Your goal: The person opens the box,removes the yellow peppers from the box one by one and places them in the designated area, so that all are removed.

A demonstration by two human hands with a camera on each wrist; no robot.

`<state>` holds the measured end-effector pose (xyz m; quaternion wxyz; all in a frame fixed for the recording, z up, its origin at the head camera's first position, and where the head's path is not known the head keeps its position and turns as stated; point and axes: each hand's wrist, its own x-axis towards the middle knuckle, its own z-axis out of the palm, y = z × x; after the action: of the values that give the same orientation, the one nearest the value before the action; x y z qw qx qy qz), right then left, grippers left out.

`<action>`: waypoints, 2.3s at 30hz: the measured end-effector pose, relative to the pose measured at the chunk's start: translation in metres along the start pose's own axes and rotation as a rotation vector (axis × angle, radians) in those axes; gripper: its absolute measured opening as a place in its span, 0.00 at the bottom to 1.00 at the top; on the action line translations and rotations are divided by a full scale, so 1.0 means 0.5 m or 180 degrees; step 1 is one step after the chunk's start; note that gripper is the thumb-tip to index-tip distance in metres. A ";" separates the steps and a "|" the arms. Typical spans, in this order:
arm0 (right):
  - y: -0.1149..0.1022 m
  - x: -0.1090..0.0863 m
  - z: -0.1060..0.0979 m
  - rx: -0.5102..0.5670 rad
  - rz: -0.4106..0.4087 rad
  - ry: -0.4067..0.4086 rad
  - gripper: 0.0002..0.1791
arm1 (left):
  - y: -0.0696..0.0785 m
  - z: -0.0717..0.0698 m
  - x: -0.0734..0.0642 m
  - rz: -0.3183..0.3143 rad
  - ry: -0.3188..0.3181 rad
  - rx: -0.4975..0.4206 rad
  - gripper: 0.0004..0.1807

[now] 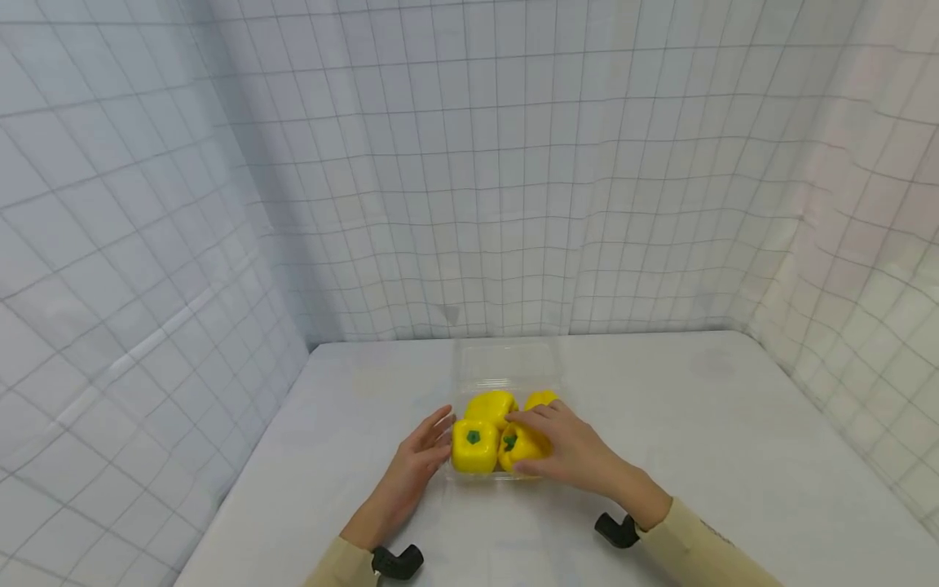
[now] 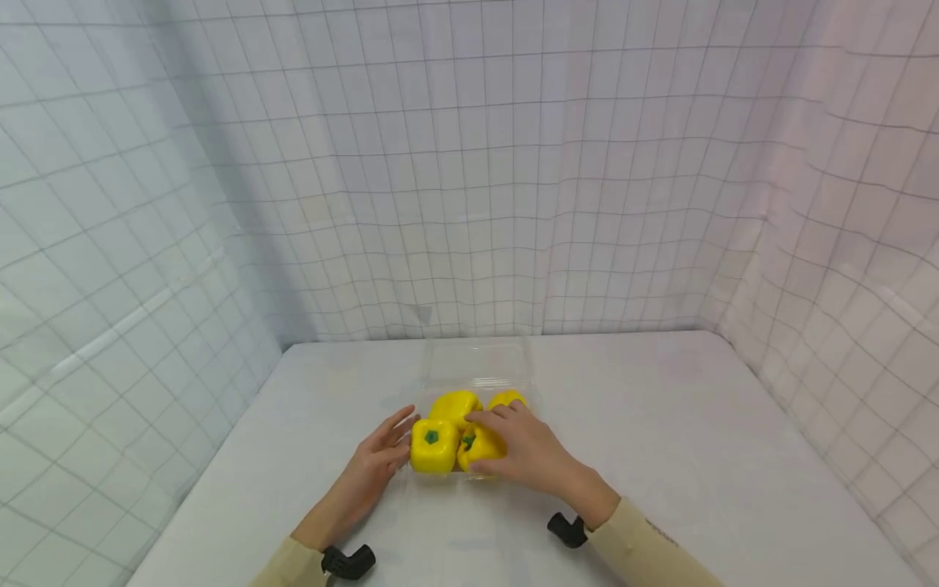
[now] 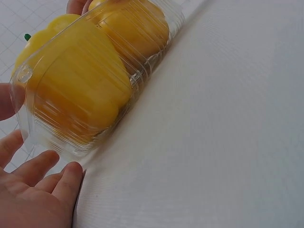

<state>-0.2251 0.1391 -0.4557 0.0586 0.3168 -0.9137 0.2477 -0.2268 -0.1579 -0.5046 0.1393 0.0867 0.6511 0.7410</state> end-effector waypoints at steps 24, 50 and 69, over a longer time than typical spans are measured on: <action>-0.010 0.001 -0.012 -0.0016 -0.0024 0.0069 0.36 | -0.004 -0.005 -0.001 0.0041 -0.0035 0.0045 0.39; -0.022 -0.004 -0.074 -0.0030 -0.0050 0.0502 0.38 | -0.003 -0.004 -0.003 0.0029 -0.0072 0.0170 0.41; -0.007 -0.003 -0.106 0.0112 -0.0188 0.0737 0.38 | 0.000 -0.005 -0.003 0.0042 -0.0112 0.0189 0.40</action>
<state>-0.2245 0.1635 -0.4085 0.1655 0.3139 -0.8866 0.2968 -0.2259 -0.1606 -0.5048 0.1433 0.1081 0.6697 0.7207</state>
